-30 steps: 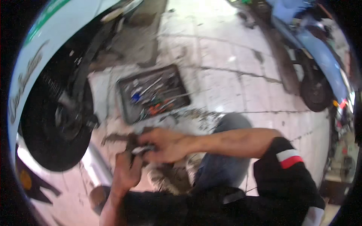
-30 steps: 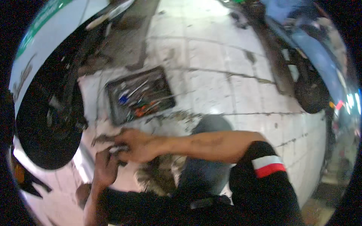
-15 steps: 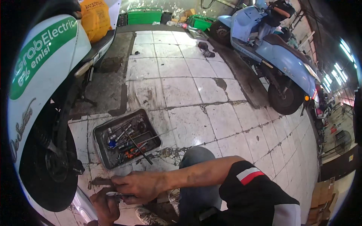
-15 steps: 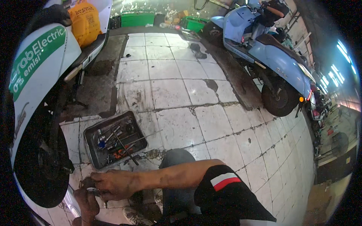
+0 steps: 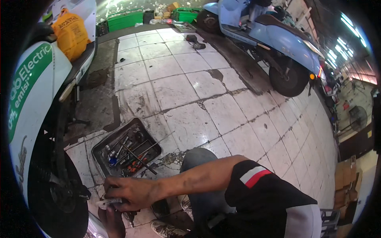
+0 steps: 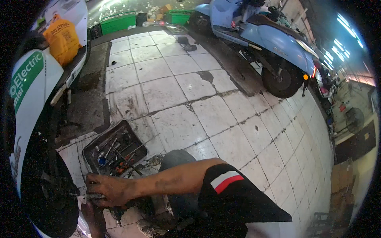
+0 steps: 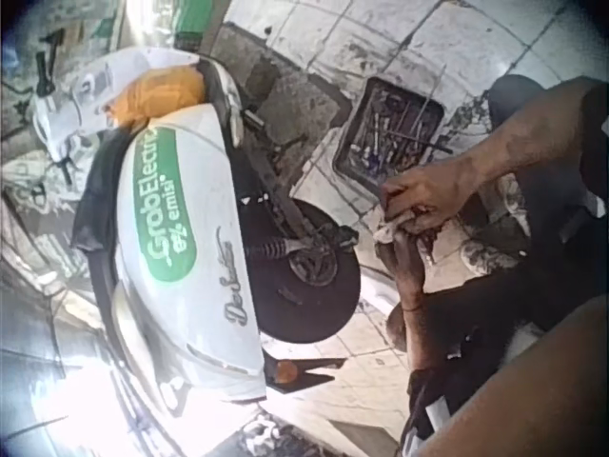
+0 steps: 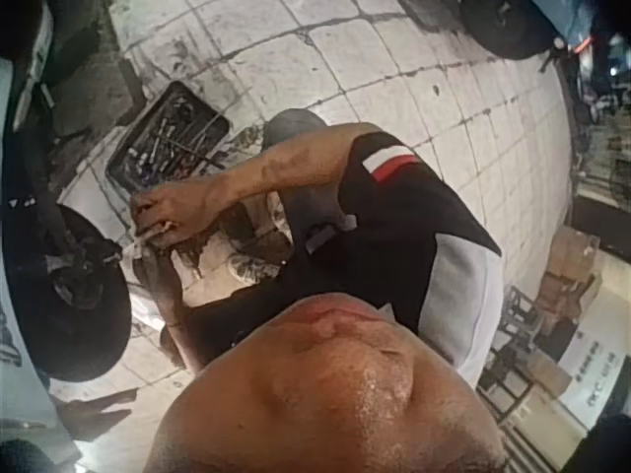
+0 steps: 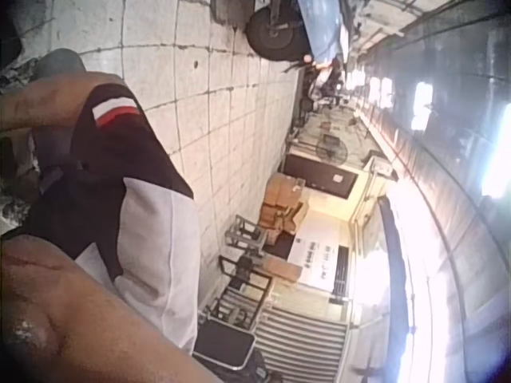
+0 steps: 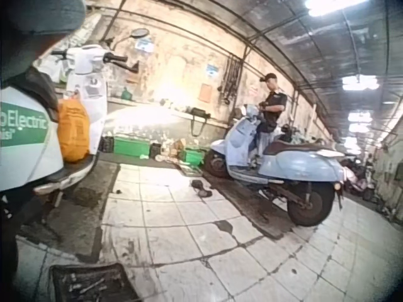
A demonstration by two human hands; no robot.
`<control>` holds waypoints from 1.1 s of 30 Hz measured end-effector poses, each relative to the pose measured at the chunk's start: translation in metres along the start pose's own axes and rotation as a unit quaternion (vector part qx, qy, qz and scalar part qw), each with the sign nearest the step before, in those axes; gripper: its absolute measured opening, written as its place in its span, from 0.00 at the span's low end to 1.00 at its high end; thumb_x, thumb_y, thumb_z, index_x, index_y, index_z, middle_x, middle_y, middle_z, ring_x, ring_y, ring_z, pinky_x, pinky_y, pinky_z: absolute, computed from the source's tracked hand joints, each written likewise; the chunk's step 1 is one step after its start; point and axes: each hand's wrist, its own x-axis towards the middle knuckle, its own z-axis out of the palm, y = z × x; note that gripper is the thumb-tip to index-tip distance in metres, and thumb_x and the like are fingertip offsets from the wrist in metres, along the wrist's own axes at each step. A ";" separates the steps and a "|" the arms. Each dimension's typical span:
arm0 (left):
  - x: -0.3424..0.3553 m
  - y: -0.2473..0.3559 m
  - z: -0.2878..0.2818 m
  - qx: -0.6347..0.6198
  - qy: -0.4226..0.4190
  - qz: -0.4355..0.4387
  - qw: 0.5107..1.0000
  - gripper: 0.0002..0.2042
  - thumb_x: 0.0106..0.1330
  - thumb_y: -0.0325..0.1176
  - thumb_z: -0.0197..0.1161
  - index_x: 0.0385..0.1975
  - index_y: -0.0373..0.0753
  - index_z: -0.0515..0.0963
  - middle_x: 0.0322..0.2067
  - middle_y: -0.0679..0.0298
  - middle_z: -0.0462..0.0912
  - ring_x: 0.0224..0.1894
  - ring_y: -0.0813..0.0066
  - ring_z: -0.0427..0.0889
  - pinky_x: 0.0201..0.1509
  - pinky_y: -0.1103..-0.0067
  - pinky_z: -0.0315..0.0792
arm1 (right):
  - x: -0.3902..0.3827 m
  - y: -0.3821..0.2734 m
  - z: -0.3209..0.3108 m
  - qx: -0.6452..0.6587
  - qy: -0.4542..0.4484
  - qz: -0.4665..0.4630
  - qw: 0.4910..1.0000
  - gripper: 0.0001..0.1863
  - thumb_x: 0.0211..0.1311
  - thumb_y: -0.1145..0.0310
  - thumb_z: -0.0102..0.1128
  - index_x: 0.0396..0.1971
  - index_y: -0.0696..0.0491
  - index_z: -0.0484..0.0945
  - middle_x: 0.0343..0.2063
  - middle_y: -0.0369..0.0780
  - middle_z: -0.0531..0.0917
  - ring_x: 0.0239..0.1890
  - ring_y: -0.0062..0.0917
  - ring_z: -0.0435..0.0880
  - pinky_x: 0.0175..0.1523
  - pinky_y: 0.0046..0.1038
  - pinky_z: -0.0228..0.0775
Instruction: The person services the rear brake assembly of a scooter by removing the brake caliper, cleaning the internal components with a cloth, inspecting the brake pads, and reattaching the caliper to the brake disc using tools from a tray.
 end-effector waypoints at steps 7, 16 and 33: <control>0.014 0.014 -0.005 -0.031 -0.007 0.054 0.998 0.26 0.70 0.38 0.66 0.60 0.28 0.66 0.53 0.52 0.78 0.56 0.60 0.78 0.64 0.64 0.70 | 0.015 -0.009 -0.015 0.075 0.000 0.178 0.981 0.21 0.61 0.64 0.67 0.48 0.64 0.77 0.39 0.51 0.80 0.41 0.44 0.83 0.46 0.37 0.77; 0.018 0.000 -0.012 -0.048 0.041 0.065 0.996 0.31 0.66 0.31 0.67 0.65 0.27 0.62 0.59 0.50 0.73 0.62 0.58 0.75 0.68 0.63 0.68 | 0.022 0.000 -0.019 0.123 -0.048 0.135 0.982 0.23 0.57 0.72 0.66 0.52 0.66 0.78 0.37 0.55 0.85 0.35 0.40 0.88 0.41 0.35 0.78; 0.046 -0.022 0.001 -0.157 0.004 -0.008 0.988 0.35 0.68 0.40 0.64 0.67 0.32 0.53 0.55 0.51 0.72 0.57 0.53 0.79 0.38 0.66 0.89 | 0.019 0.020 -0.011 0.300 -0.031 0.260 0.917 0.25 0.66 0.65 0.67 0.59 0.57 0.72 0.54 0.40 0.78 0.58 0.24 0.75 0.62 0.30 0.70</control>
